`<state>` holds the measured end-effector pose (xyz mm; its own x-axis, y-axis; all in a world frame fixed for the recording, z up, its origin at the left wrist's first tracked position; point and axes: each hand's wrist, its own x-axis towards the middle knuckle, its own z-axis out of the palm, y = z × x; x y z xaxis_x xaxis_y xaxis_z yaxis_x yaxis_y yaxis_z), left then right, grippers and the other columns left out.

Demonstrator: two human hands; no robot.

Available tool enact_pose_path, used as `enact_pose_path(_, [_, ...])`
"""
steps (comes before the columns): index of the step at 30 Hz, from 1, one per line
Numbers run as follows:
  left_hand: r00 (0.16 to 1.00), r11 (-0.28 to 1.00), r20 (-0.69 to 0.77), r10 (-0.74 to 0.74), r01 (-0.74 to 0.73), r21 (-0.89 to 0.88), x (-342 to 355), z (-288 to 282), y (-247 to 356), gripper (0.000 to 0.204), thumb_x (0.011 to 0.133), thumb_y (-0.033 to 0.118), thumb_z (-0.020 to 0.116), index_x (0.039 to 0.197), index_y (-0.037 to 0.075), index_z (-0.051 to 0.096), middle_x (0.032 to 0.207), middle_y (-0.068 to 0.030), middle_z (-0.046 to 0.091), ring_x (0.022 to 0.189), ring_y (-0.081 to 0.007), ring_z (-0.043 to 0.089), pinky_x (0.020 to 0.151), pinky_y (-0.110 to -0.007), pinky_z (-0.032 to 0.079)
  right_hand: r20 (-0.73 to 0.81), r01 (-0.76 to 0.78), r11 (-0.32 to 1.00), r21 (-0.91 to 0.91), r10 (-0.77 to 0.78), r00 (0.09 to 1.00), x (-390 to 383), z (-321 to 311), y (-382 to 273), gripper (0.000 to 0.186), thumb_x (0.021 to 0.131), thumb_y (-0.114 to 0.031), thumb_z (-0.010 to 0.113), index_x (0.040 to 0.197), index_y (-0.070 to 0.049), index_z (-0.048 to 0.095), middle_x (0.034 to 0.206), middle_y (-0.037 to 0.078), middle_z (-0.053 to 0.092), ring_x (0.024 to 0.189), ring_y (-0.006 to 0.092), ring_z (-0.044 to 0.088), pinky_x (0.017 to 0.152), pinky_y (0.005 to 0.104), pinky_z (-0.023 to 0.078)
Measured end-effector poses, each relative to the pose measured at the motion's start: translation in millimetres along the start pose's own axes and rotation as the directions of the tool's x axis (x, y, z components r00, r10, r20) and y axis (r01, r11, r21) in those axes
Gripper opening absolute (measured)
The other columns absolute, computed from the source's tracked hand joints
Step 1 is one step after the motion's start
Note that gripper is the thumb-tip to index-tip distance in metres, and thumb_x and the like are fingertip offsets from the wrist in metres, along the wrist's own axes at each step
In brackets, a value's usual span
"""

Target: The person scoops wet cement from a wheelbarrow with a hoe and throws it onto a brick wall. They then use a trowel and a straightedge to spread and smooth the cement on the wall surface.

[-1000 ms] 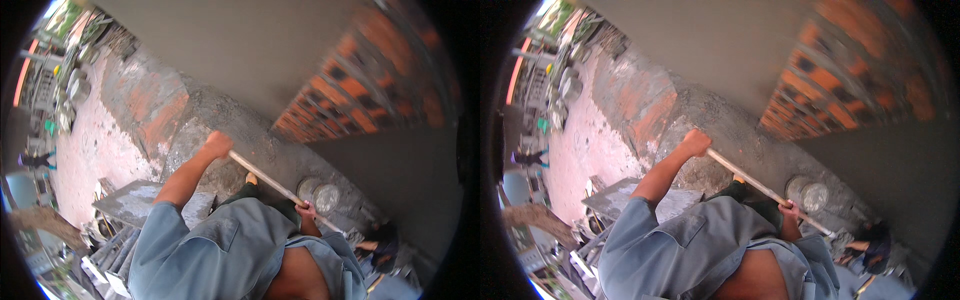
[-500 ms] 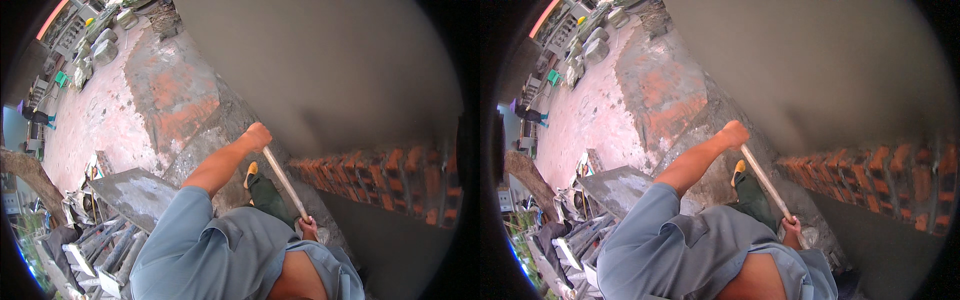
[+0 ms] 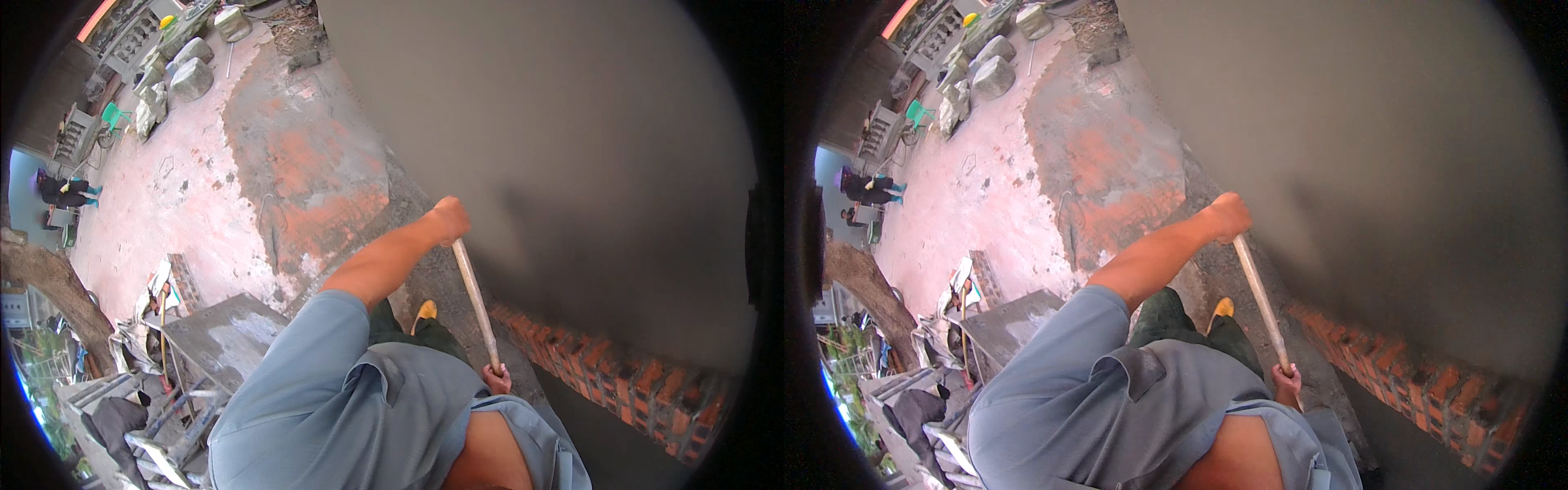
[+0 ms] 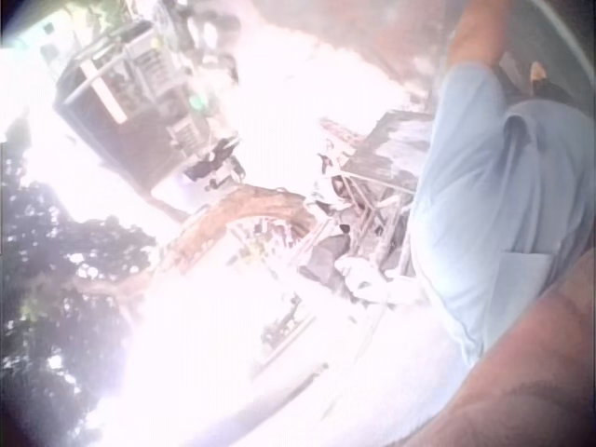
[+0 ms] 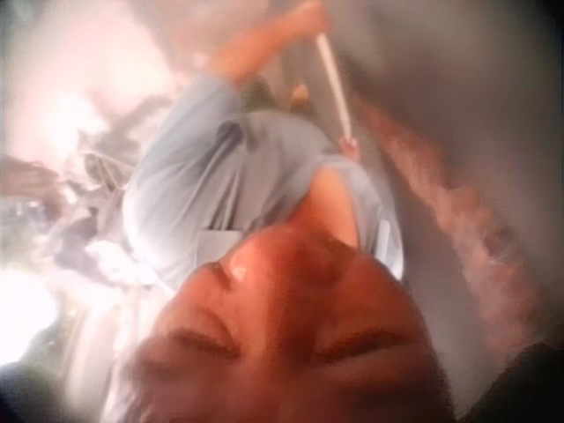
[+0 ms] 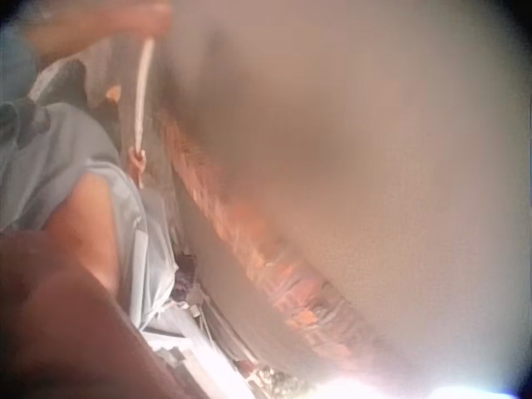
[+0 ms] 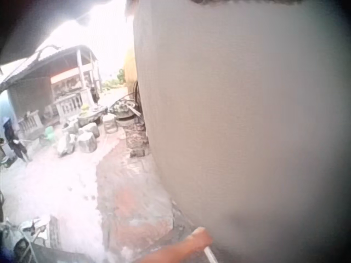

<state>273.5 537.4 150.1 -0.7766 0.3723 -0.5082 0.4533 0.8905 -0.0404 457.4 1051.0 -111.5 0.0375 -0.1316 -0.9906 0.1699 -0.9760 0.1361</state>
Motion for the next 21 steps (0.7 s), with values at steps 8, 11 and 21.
enact_pose_path(8, [1.0, 1.0, 0.018, 0.002, -0.003, 0.029, -48, 36, -139, 0.014, 0.069, 0.017, 0.073, 0.083, 0.014, 0.074, 0.087, -0.0016, 0.07, 0.088, -0.0196, 0.067, 0.074, -0.035, 0.051, 0.088, -0.126, 0.99, -0.059, 0.131, 0.987, 50, 35, 119, 0.007, 0.081, -0.014, 0.056, 0.081, -0.014, 0.063, 0.076, -0.003, 0.059, 0.078, 0.0135, 0.055, 0.077, 0.0433, 0.042])
enact_pose_path(11, [0.983, 0.998, -0.183, -0.012, 0.024, 0.06, -90, 70, -207, 0.015, 0.069, 0.02, 0.074, 0.083, 0.015, 0.073, 0.087, -0.002, 0.07, 0.087, -0.0194, 0.067, 0.073, -0.034, 0.052, 0.105, -0.293, 0.952, -0.085, 0.301, 0.948, 65, 65, 199, 0.006, 0.08, -0.013, 0.058, 0.082, -0.014, 0.063, 0.077, -0.003, 0.059, 0.078, 0.0148, 0.055, 0.075, 0.0426, 0.043])
enact_pose_path(21, [0.995, 0.995, -0.006, -0.099, 0.099, -0.02, -202, 131, -398, 0.011, 0.068, 0.019, 0.074, 0.078, 0.015, 0.072, 0.081, -0.0016, 0.069, 0.085, -0.0189, 0.067, 0.072, -0.034, 0.052, -0.047, 0.034, 0.974, -0.223, -0.045, 0.998, 56, 87, 443, 0.01, 0.082, -0.013, 0.057, 0.087, -0.015, 0.064, 0.079, -0.005, 0.061, 0.079, 0.0157, 0.057, 0.074, 0.0396, 0.042])
